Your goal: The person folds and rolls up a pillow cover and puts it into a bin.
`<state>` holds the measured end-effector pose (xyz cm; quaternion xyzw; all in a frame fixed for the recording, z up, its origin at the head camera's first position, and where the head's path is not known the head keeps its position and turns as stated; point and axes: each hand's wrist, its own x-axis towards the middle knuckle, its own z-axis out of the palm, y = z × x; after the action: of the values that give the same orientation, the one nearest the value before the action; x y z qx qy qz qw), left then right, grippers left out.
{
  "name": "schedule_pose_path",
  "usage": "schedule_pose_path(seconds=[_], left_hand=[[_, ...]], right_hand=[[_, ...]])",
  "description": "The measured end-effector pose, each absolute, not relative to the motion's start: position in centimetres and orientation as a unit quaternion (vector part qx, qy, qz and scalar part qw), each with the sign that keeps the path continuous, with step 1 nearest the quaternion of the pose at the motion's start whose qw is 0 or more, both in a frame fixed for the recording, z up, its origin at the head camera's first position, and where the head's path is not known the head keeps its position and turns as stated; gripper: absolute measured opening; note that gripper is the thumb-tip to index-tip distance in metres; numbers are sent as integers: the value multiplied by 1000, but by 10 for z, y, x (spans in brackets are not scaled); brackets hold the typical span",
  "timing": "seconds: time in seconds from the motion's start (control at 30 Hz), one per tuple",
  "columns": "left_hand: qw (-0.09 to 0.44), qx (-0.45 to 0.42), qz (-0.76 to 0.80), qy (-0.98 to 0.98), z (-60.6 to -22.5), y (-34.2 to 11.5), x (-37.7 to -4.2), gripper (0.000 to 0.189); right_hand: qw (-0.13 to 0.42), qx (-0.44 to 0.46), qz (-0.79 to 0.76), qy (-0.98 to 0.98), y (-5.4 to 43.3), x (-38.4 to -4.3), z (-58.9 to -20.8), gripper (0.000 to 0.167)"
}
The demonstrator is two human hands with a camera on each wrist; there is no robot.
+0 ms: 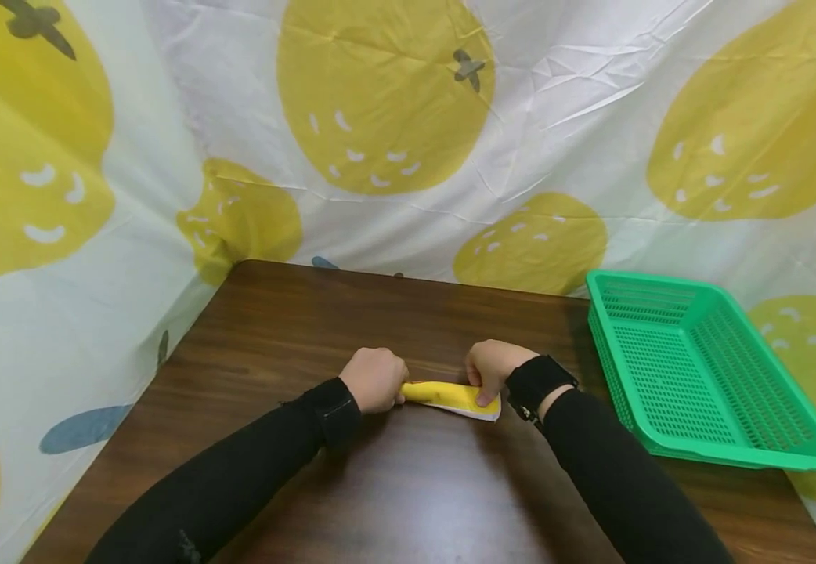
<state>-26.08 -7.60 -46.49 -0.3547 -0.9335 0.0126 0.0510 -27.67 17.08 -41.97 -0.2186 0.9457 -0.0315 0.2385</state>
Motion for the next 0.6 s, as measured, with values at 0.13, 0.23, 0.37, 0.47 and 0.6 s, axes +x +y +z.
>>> schedule_pose_path(seconds=[0.13,0.23,0.37,0.47,0.6], left_hand=[[-56,-337,-15,-940,-464,-72,-277,24],[-138,-327,-45,-934,-467,-73,-291,27],[-223,-329,-102,-912,-468,-78,-305,32],[-295,-307,-162,-890,-465,-83,-311,33],[-386,-231,-265,-853,-460,-89,-308,41]], right_hand=[[138,-274,-17,952,174,-253,-425,27],[32,-308,-8,951,178,-234,-434,23],[-108,-344,16,932,186,-214,-450,20],[-175,-369,40,912,190,-207,-459,13],[-195,-374,41,906,192,-204,-468,10]])
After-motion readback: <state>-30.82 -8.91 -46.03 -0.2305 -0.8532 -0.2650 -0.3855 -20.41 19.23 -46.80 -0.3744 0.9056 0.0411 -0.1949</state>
